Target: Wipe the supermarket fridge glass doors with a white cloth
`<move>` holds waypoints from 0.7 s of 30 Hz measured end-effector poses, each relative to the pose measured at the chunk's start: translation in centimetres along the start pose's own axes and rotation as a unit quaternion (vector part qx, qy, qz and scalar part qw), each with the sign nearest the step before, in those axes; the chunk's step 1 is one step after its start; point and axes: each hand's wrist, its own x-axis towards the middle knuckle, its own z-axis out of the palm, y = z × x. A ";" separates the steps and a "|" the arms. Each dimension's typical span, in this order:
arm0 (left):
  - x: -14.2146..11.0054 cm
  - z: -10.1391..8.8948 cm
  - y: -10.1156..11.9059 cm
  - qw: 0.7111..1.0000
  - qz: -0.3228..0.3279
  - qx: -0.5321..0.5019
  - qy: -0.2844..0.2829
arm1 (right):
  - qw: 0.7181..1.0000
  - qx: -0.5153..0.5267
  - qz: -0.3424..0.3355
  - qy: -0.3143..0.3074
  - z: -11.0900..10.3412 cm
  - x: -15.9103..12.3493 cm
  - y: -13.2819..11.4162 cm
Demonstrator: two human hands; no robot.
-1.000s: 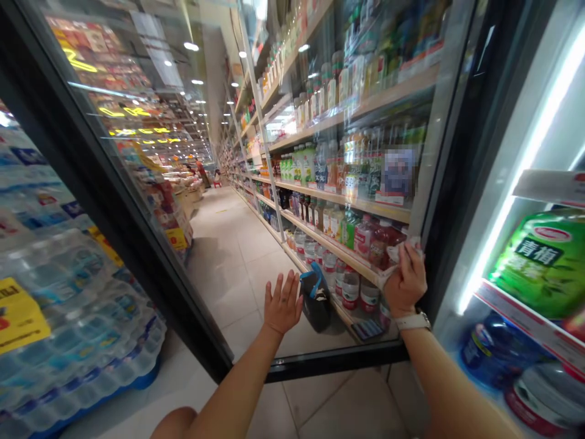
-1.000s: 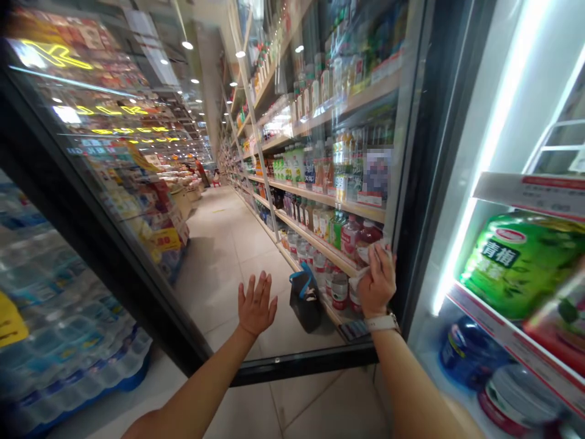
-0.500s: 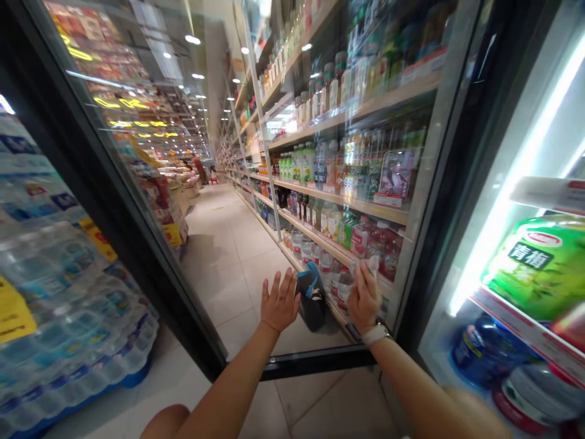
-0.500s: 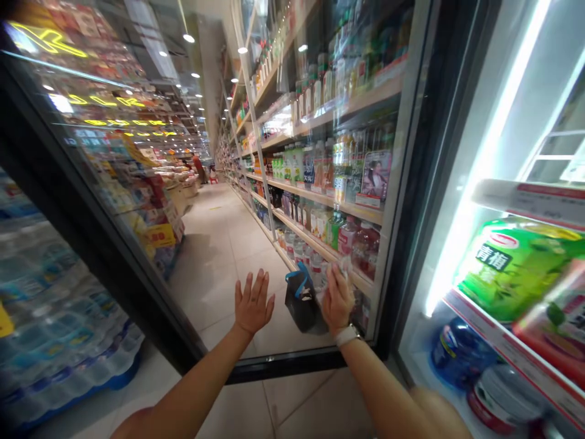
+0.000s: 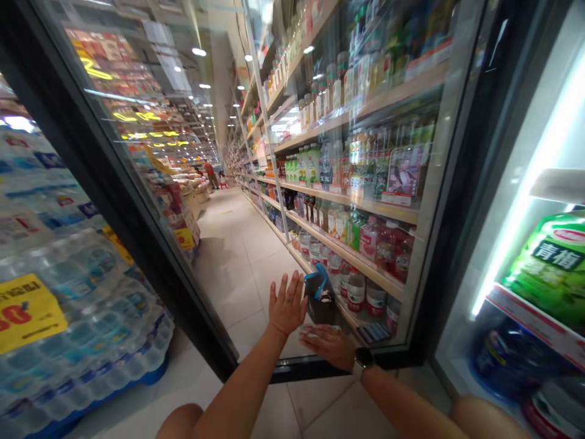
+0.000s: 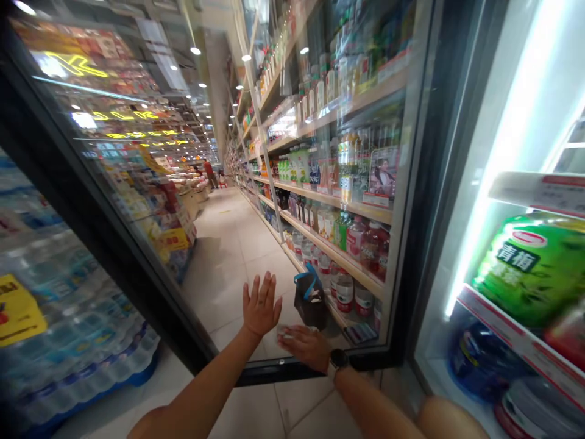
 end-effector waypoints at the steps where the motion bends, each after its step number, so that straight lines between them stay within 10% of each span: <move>1: -0.1 0.0 0.0 1.000 0.000 0.003 -0.004 | 1.000 0.009 -0.018 -0.009 0.1 0.0 0.0; 11: -0.3 0.6 -0.5 1.000 0.004 0.012 -0.013 | 0.999 -0.023 0.040 0.020 -3.7 4.8 4.7; 21: -0.4 0.1 -0.1 1.000 -0.004 0.007 -0.022 | 0.942 -0.110 0.276 0.153 -9.1 10.6 8.1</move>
